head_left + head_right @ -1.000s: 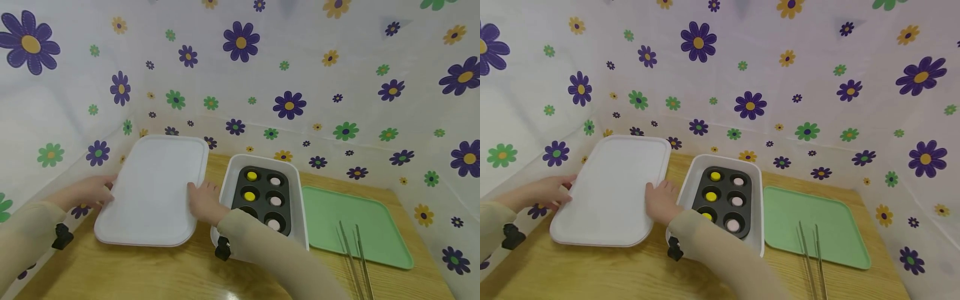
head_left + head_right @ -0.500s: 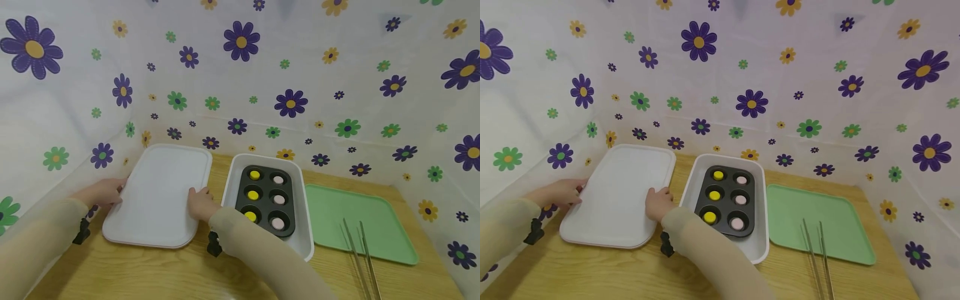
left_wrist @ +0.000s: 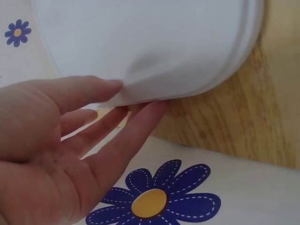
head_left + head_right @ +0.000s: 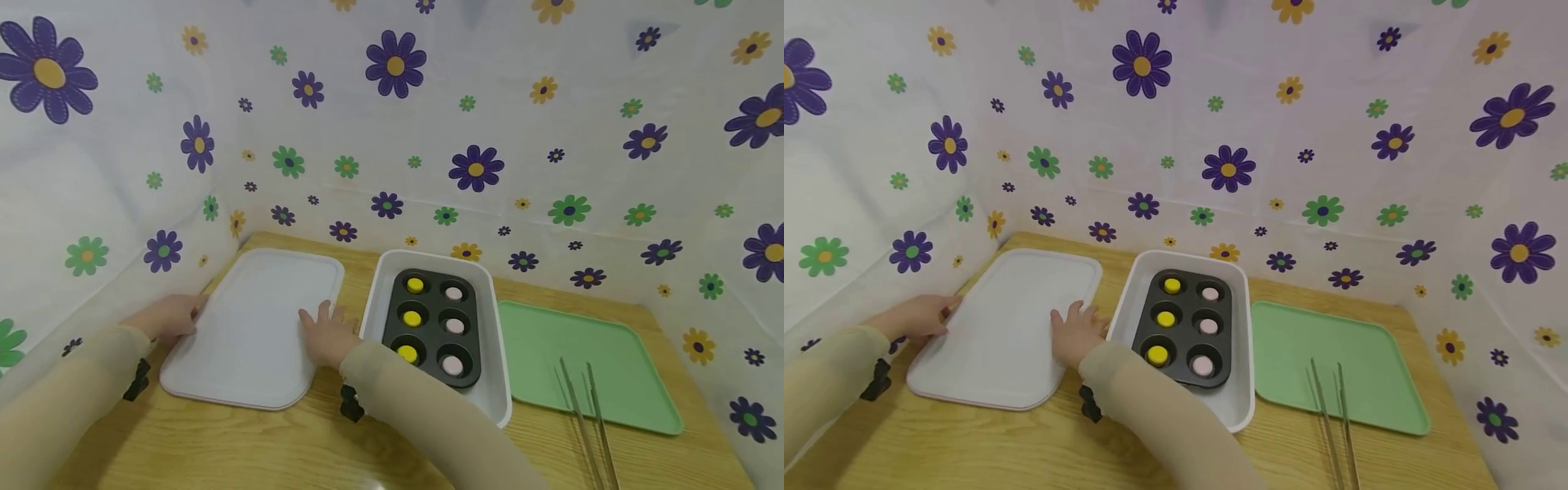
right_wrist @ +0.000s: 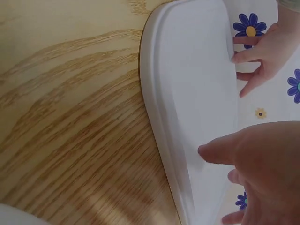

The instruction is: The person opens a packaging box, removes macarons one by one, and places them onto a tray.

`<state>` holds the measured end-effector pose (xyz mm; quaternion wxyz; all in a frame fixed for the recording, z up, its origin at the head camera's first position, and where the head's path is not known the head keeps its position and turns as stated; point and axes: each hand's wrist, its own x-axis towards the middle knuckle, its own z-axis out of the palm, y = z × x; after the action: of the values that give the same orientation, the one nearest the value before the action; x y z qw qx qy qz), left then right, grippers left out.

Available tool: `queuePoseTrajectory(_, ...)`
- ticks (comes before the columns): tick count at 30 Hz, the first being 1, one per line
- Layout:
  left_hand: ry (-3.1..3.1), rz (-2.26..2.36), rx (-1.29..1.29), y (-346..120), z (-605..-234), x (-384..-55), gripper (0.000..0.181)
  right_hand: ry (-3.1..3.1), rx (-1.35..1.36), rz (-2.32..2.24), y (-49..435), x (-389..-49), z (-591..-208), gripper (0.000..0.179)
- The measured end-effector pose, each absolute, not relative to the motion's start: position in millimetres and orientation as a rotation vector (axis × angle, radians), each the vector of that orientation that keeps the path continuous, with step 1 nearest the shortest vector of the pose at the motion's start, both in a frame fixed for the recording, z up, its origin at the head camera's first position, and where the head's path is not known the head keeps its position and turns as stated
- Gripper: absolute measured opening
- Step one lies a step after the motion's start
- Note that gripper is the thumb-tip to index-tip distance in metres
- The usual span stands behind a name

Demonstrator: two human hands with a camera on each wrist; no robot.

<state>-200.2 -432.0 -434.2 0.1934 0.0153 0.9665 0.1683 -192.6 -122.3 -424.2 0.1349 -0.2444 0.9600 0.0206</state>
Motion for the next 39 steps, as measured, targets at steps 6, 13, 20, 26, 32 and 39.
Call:
queuePoseTrajectory(6,2.874,0.277,0.235,-419.5,-428.4,-198.8,0.068,2.780,-0.833,0.110,-110.7,-189.7,-420.6,0.065)
queuePoseTrajectory(13,3.027,0.063,0.311,-395.4,-418.7,-191.2,0.075,2.790,-0.931,0.150,-91.9,-181.8,-411.3,0.067)
queuePoseTrajectory(20,3.157,-0.081,0.296,-370.2,-420.1,-179.4,0.081,2.834,-1.042,0.157,-60.6,-168.0,-401.1,0.068)
queuePoseTrajectory(26,3.251,-0.089,0.287,-333.2,-420.6,-179.8,0.083,2.910,-1.046,0.162,-1.3,-165.3,-395.2,0.069)
queuePoseTrajectory(32,3.295,-0.095,0.341,-293.6,-415.5,-177.5,0.082,2.967,-0.931,-0.011,60.0,-166.8,-393.1,0.068)
queuePoseTrajectory(39,3.342,-0.090,0.475,-251.5,-412.5,-181.2,0.083,3.067,-0.732,-0.094,128.7,-164.0,-393.8,0.069)
